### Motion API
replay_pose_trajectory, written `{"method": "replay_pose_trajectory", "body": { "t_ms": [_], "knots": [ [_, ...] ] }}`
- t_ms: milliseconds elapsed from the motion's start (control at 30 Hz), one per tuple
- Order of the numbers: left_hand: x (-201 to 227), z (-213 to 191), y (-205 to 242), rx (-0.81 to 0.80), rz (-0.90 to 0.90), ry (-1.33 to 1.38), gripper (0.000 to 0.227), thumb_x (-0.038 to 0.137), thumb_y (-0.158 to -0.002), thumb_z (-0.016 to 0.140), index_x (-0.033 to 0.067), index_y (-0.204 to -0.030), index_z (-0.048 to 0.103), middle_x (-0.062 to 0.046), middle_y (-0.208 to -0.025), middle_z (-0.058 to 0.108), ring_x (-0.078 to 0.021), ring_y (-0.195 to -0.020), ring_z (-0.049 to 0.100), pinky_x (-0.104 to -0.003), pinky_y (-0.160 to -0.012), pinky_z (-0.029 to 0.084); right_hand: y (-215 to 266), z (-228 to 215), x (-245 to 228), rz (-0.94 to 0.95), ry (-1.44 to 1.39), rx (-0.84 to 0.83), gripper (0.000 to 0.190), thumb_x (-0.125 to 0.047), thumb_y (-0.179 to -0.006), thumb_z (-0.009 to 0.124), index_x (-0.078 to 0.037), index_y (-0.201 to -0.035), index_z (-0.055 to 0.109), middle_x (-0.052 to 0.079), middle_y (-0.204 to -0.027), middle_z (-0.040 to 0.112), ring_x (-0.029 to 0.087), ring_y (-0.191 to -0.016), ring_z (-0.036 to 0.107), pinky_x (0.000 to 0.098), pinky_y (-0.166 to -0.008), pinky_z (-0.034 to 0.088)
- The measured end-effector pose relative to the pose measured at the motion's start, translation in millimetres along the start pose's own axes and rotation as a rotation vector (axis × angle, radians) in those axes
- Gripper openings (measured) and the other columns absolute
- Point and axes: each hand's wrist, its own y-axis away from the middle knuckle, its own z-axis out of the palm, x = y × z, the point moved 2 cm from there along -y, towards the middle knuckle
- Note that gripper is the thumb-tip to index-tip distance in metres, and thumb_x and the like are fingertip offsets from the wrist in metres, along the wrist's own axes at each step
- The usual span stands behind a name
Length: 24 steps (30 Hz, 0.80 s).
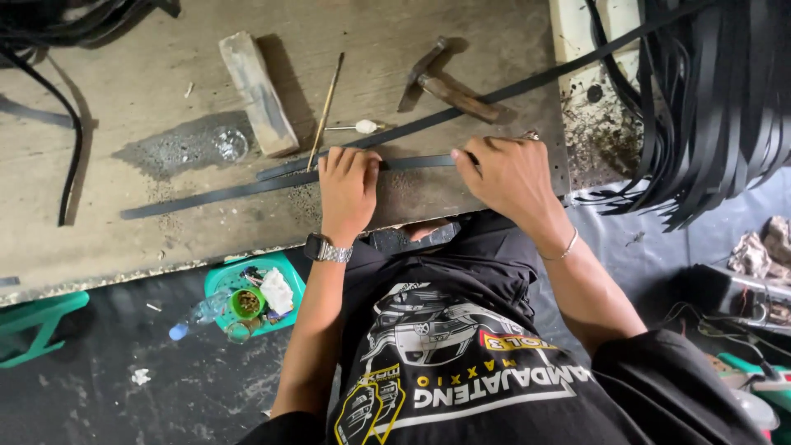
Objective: Applying edge paint to leather strips and hammering the edges on a workbench.
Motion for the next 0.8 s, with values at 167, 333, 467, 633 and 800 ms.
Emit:
{"method": "replay_pose_trajectory", "body": {
  "t_ms": [167,333,467,633,800],
  "knots": [
    [50,16,-22,-0.092,-0.026,0.293,0.030,0.024,-0.112,0.042,0.0110,-0.108,0.069,-0.007,-0.088,0.062,-0.0280,-0.089,0.059,-0.038,-0.085,0.041,-5,20,-25,-0.051,-0.030,0.063,0.032,-0.030,-0.096,0.068,-0.017,-0.070,0.056,0.001,-0.057,0.054,0.024,-0.057,0.066,0.0350,-0.051,0.051],
    [8,35,0,-0.143,-0.135,0.351,0.025,0.019,-0.109,0.048,0.0099,-0.101,0.070,-0.009,-0.085,0.063,-0.0256,-0.082,0.056,-0.036,-0.081,0.039,-5,3,-12,-0.027,-0.053,0.074,0.037,-0.032,-0.099,0.067,-0.017,-0.067,0.056,0.002,-0.054,0.053,0.025,-0.053,0.065,0.0341,-0.049,0.049],
    [-11,15,9,-0.095,-0.202,0.013,0.027,0.022,-0.110,0.046,0.0150,-0.099,0.070,-0.003,-0.083,0.061,-0.0196,-0.085,0.054,-0.035,-0.083,0.036,-2,-13,2,0.035,-0.017,-0.007,0.041,-0.030,-0.103,0.063,-0.017,-0.066,0.055,-0.003,-0.051,0.049,0.020,-0.048,0.061,0.0309,-0.048,0.048],
    [49,18,-17,-0.060,-0.088,0.197,0.030,0.021,-0.110,0.045,0.0103,-0.098,0.070,-0.007,-0.083,0.060,-0.0227,-0.084,0.054,-0.035,-0.082,0.035,-9,-7,-20,-0.032,-0.041,0.047,0.035,-0.030,-0.098,0.069,-0.017,-0.067,0.057,0.001,-0.054,0.053,0.023,-0.054,0.065,0.0341,-0.049,0.049],
    [22,18,-9,0.014,-0.173,0.247,0.030,0.020,-0.109,0.048,0.0133,-0.085,0.065,-0.003,-0.075,0.049,-0.0267,-0.073,0.050,-0.038,-0.075,0.037,-9,-14,-18,0.006,-0.066,0.024,0.036,-0.032,-0.099,0.068,-0.016,-0.067,0.058,0.003,-0.053,0.055,0.026,-0.054,0.067,0.0357,-0.049,0.050]
  ]
}}
